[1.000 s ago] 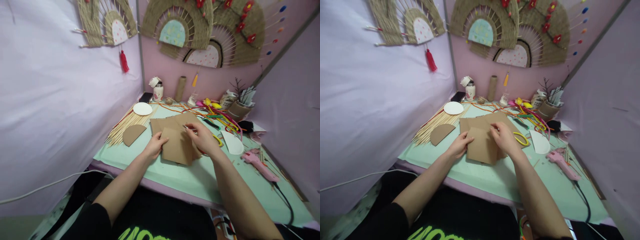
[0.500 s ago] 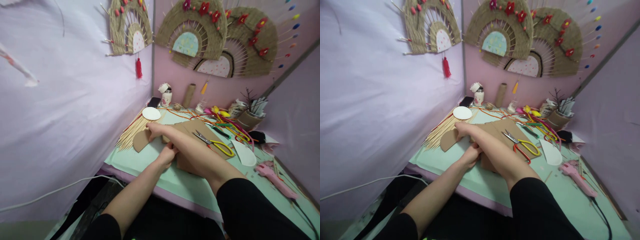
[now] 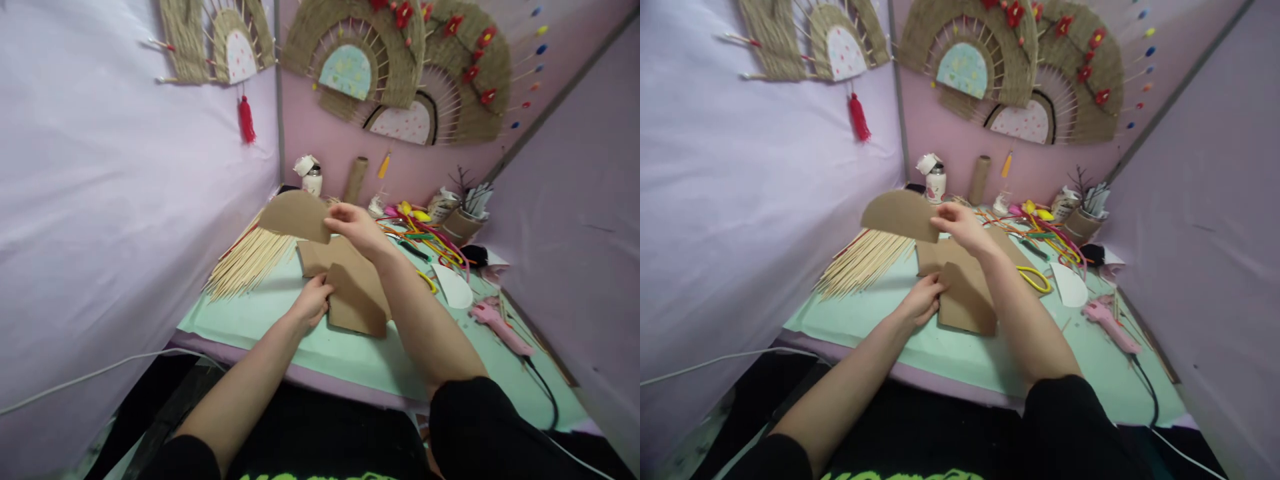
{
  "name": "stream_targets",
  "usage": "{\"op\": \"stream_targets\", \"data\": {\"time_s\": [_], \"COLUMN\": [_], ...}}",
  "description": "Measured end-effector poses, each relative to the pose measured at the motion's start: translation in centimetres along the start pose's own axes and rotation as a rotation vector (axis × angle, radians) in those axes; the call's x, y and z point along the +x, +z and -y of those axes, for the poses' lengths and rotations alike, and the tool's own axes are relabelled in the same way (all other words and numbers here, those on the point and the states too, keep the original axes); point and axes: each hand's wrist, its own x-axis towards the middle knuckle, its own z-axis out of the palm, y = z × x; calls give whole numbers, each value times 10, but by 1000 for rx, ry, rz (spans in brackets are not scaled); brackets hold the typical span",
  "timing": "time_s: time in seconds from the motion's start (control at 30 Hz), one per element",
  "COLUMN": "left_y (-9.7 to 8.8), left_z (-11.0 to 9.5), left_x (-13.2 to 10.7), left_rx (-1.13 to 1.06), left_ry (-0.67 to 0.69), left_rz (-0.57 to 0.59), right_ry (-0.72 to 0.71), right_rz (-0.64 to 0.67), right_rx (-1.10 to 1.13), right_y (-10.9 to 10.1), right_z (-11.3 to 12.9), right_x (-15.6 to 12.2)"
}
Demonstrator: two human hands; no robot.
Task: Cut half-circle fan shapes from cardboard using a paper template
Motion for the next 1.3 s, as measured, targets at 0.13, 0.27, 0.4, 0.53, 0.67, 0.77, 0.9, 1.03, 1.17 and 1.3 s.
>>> {"op": "stream_targets", "data": {"time_s": [0.13,0.27,0.4,0.53,0.67,0.77,0.9,1.03,1.17,1.3], "left_y": [1,8,17,20,21,22,23,21,20,17], "left_z": [-8,-21,-28,-24,-20,-20,-19,-15,-14,-18], "left_x": [3,13,20,20,17,15,12,13,15,15], "left_rx": [-64,-106,-168,-255,-272,-251,-176,-130,-124,-159], "left_ry": [-10,42,186,241,255,266,305,329,382,411], "left_rz": [-47,-70,-109,-121,-97,-65,-24,-57,-102,-100], "right_ry": [196,341,411,427,426,405,385,373,309,184], "right_rz": [-284,-398,-490,-504,-474,-487,-497,-487,-551,-696], "right_rx": [363,434,349,314,238,146,22,-73,-246,-352], "right_y": [-59,-72,-58,-43,-32,-28,-26,-24,-23,-24], "right_z": [-7,-29,-44,-54,-64,-67,-65,-61,-60,-61], "right_x": [-73,-122,-129,-122,-120,-119,-119,-119,-120,-120]}}
